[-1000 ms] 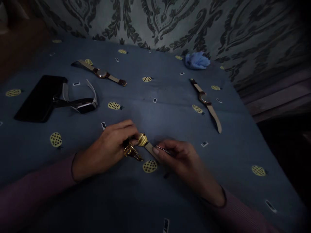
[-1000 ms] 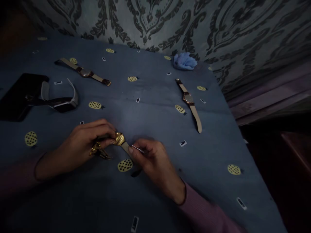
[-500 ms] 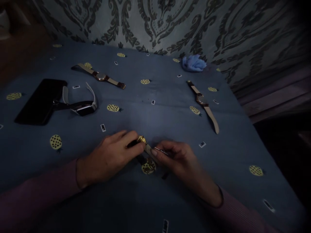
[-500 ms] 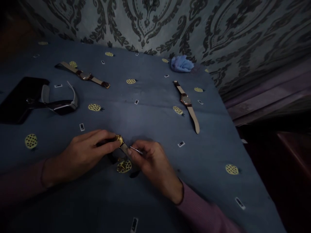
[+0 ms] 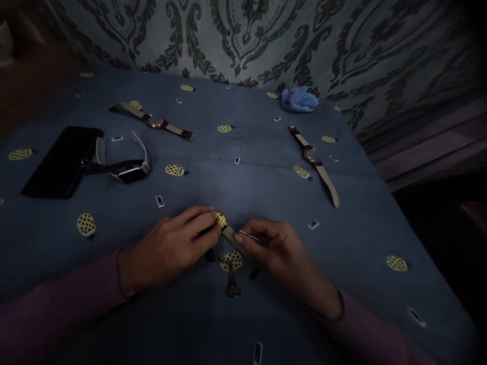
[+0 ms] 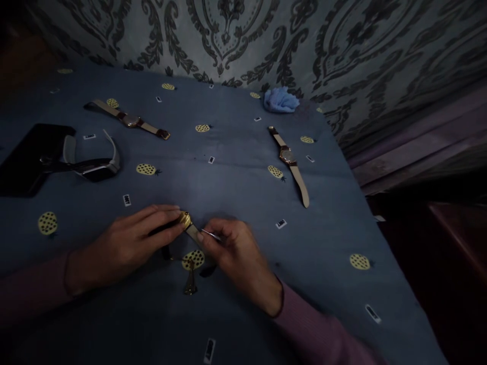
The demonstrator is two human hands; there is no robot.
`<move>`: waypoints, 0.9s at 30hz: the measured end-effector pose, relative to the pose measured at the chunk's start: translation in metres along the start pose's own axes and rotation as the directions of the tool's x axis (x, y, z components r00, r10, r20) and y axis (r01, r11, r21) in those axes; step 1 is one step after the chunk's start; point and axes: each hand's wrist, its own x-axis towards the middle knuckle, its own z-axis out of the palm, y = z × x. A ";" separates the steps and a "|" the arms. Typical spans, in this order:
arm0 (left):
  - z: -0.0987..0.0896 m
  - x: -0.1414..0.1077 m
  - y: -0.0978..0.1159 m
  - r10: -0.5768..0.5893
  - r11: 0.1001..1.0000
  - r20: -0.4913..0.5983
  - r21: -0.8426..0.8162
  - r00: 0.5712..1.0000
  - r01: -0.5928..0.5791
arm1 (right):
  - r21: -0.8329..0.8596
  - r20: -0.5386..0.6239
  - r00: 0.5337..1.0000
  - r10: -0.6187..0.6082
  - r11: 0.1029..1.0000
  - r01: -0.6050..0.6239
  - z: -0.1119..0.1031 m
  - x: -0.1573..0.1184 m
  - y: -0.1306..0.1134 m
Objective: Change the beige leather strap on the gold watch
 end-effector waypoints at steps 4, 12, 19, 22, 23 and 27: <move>0.001 -0.004 0.001 0.007 0.999 0.041 0.042 0.999 -0.008 | -0.037 -0.007 1.000 -0.015 0.999 0.015 0.000 0.000 -0.002; 0.007 -0.011 0.003 -0.014 0.995 0.120 0.103 0.993 0.002 | -0.035 -0.007 1.000 -0.014 0.999 0.014 0.001 0.002 -0.002; 0.000 -0.002 0.001 0.024 0.996 0.132 0.086 0.991 -0.036 | -0.095 -0.040 0.998 -0.046 0.995 0.042 0.003 0.001 0.003; -0.001 0.000 0.000 0.042 0.996 0.157 0.071 0.987 -0.054 | -0.137 -0.052 0.997 -0.052 0.990 0.044 0.003 0.001 0.002; -0.001 0.000 0.000 0.036 0.997 0.147 0.068 0.989 -0.046 | -0.139 -0.051 0.997 -0.050 0.989 0.042 0.004 0.001 0.002; 0.000 -0.001 0.000 0.044 0.997 0.122 0.057 0.992 -0.052 | -0.145 -0.068 0.996 -0.063 0.988 0.052 0.004 0.001 0.001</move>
